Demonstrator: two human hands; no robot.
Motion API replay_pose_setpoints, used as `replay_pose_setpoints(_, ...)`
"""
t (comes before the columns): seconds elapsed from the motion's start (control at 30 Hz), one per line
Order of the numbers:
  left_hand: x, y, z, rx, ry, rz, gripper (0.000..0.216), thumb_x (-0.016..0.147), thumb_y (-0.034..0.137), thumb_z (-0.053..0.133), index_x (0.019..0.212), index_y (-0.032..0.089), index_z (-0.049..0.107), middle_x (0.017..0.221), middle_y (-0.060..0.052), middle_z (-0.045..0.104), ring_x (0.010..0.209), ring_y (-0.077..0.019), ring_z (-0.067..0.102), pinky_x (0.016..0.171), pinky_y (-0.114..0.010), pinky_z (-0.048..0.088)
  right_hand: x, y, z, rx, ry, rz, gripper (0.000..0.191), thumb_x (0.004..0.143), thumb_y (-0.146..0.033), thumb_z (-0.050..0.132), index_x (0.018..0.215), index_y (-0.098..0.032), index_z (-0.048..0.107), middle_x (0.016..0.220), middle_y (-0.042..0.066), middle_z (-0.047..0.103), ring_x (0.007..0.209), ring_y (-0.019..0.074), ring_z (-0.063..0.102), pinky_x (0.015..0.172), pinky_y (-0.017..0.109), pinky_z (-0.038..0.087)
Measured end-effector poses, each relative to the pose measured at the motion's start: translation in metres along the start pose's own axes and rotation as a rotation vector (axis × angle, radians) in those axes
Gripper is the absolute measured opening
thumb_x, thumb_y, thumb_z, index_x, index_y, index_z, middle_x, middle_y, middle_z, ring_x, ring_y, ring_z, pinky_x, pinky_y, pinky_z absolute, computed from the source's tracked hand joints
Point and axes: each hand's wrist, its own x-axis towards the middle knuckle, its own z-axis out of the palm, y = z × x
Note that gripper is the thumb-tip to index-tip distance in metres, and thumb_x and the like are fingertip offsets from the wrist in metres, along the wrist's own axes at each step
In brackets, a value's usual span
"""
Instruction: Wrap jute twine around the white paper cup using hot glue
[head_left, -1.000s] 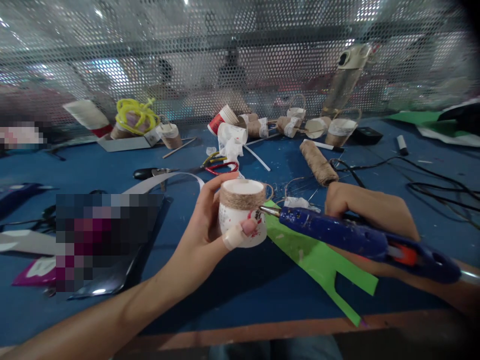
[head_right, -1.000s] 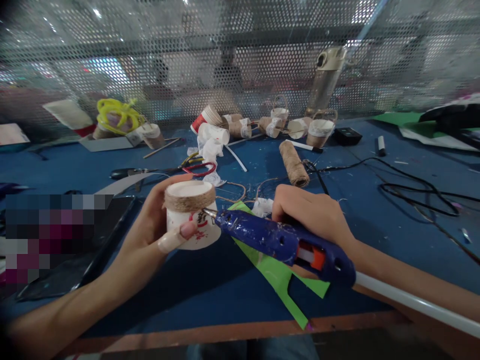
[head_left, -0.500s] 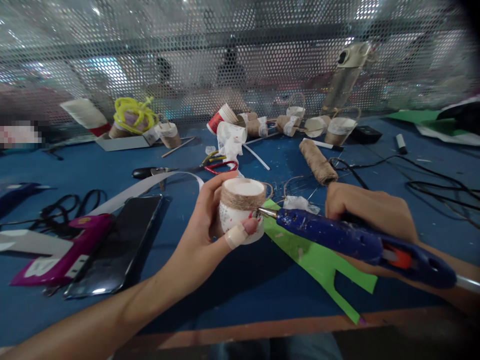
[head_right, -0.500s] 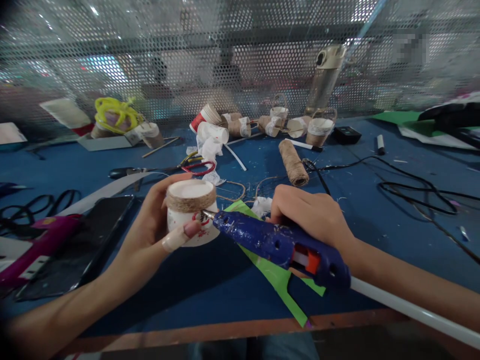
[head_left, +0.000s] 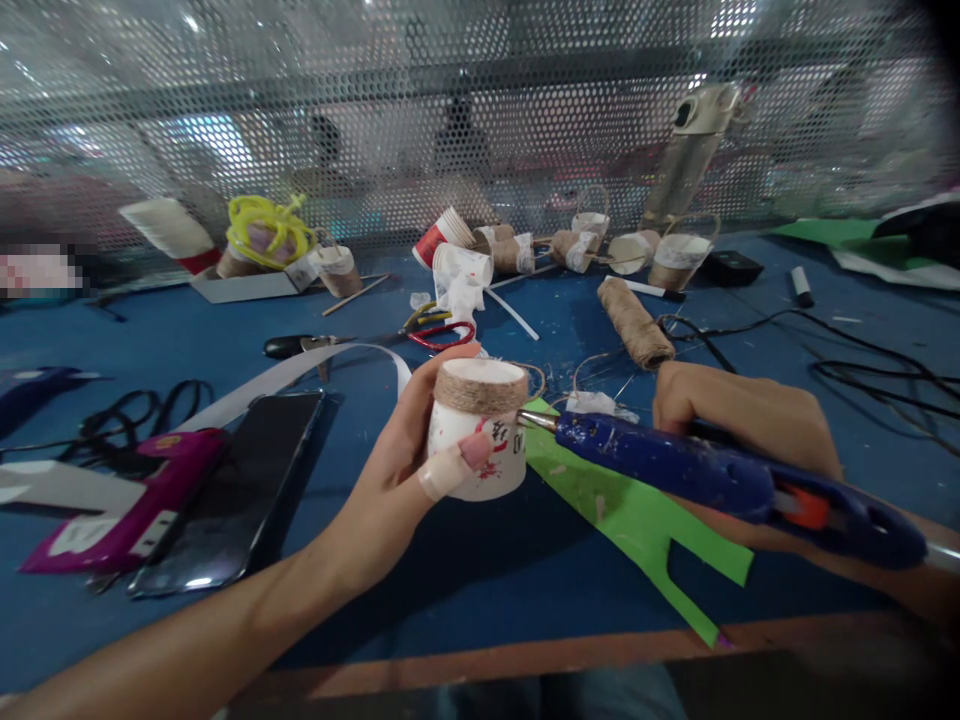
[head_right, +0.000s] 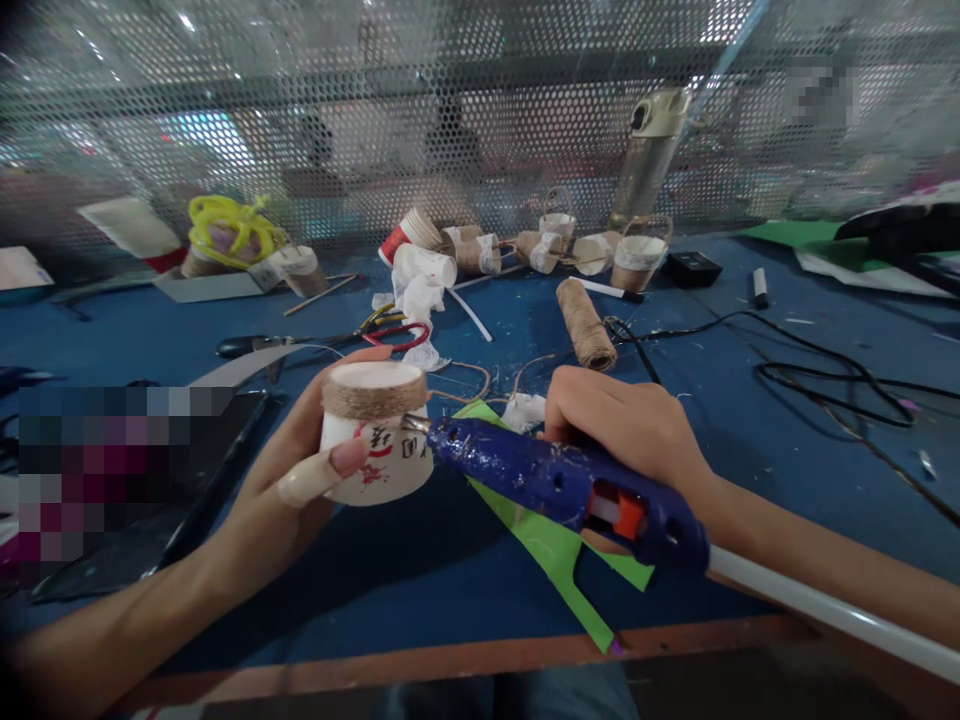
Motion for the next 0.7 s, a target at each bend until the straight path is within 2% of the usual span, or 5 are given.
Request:
replay_pose_setpoints(0.27, 0.001, 0.002, -0.001, -0.043, -0.009, -0.025, 0.063, 0.098, 0.036, 0.072, 0.158, 0.039, 0.054, 0.149, -0.004, 0.071, 0.137, -0.0375, 0.064, 0.111, -0.049, 0.055, 0.002, 0.008, 0.0, 0.017, -0.005, -0.01, 0.025, 0.082, -0.016, 0.067, 0.08, -0.028, 0.045, 0.069, -0.008, 0.054, 0.056, 0.0121, 0.05, 0.054, 0.028, 0.037)
replay_pose_setpoints(0.37, 0.002, 0.003, 0.002, -0.055, 0.009, -0.045, 0.06, 0.097, 0.037, 0.074, 0.155, 0.038, 0.058, 0.151, -0.002, 0.07, 0.143, -0.0383, 0.06, 0.115, -0.049, 0.052, 0.003, 0.007, -0.001, 0.037, -0.013, 0.002, 0.025, 0.081, -0.016, 0.069, 0.078, -0.027, 0.046, 0.067, -0.008, 0.053, 0.055, 0.0122, 0.049, 0.053, 0.028, 0.037)
replay_pose_setpoints(0.53, 0.004, 0.008, 0.008, -0.089, 0.06, -0.083, 0.061, 0.092, 0.042, 0.078, 0.151, 0.036, 0.062, 0.147, -0.003, 0.073, 0.143, -0.0404, 0.061, 0.116, -0.052, 0.051, 0.009, 0.007, 0.0, 0.062, -0.003, 0.008, 0.028, 0.081, -0.015, 0.07, 0.075, -0.026, 0.045, 0.065, -0.008, 0.05, 0.053, 0.0103, 0.046, 0.052, 0.026, 0.034)
replay_pose_setpoints(0.7, 0.004, 0.01, 0.01, -0.109, 0.062, -0.124, 0.064, 0.091, 0.043, 0.079, 0.152, 0.035, 0.062, 0.148, -0.005, 0.073, 0.142, -0.0415, 0.062, 0.113, -0.052, 0.054, 0.01, 0.006, 0.004, 0.112, 0.039, 0.099, 0.026, 0.082, -0.016, 0.07, 0.072, -0.026, 0.048, 0.062, -0.008, 0.05, 0.051, 0.011, 0.044, 0.05, 0.028, 0.033)
